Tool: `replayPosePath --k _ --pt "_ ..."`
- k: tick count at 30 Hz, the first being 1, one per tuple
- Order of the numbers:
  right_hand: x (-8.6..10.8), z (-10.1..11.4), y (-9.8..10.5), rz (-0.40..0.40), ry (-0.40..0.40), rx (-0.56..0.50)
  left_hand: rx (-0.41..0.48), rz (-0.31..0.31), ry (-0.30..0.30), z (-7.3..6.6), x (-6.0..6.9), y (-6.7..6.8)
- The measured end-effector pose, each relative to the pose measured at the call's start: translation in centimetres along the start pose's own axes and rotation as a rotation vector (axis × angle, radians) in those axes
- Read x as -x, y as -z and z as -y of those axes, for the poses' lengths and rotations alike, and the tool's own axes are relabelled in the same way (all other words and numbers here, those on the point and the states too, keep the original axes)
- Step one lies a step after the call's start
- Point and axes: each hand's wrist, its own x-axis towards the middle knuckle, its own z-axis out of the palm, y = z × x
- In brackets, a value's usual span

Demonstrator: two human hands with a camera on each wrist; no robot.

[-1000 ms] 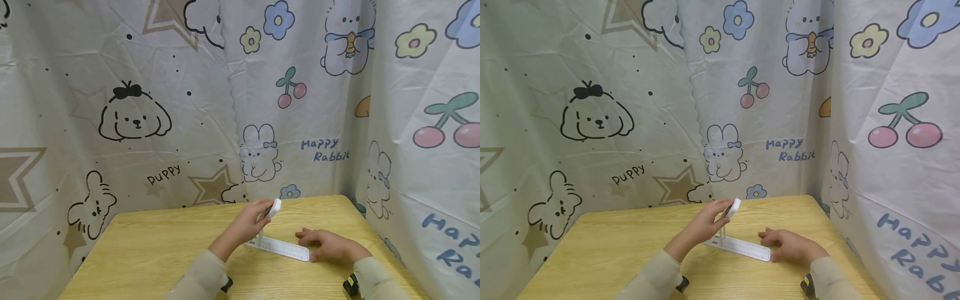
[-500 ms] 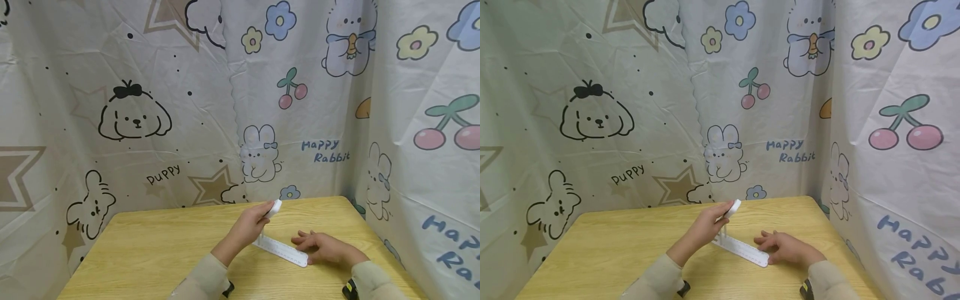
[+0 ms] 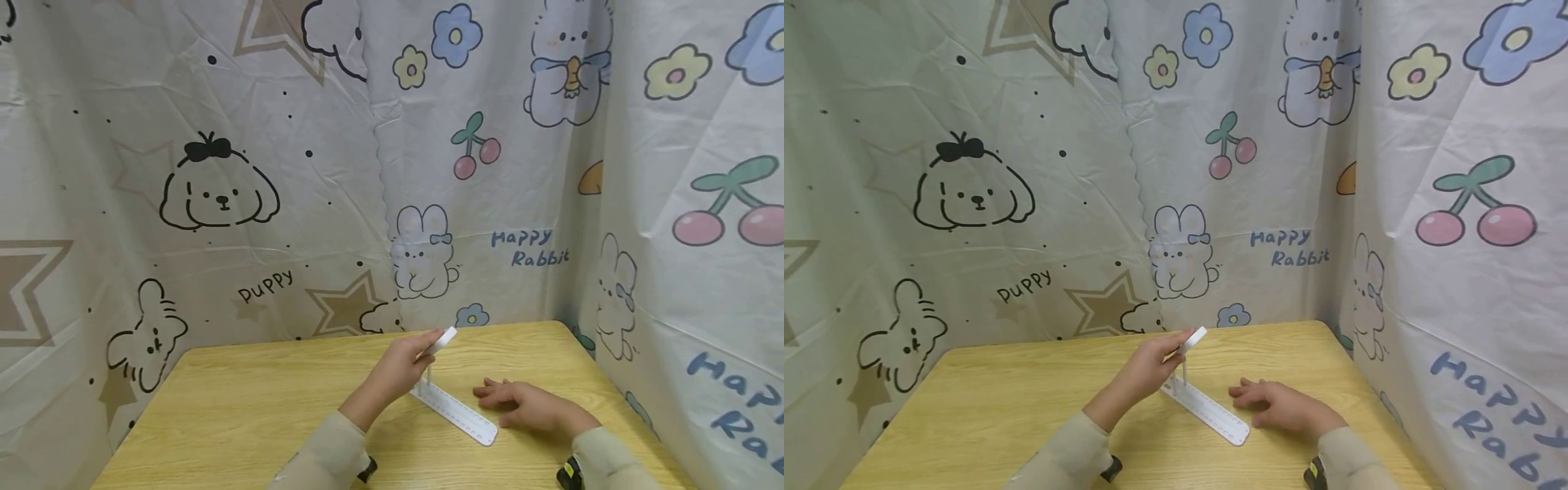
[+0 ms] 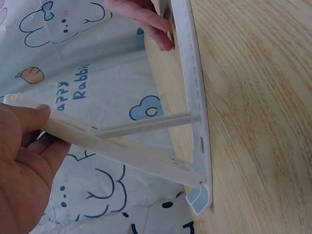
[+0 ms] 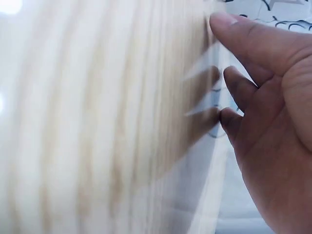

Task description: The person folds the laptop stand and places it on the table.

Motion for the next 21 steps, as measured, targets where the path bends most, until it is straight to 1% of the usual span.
replayPosePath --k 4,9,15,21 --pt "-0.4 -0.7 0.2 0.003 0.019 0.007 -0.019 -0.004 0.013 -0.1 0.0 -0.2" --pt "-0.9 -0.4 0.1 0.027 0.036 0.011 -0.030 -0.024 0.037 -0.3 0.0 -0.3" --pt "-1.1 0.6 -0.3 0.051 0.046 0.024 -0.029 -0.037 0.019 -0.1 0.0 -0.2" --pt "-1.3 0.5 -0.9 0.057 0.062 0.062 -0.011 -0.028 0.005 0.1 0.2 0.0"
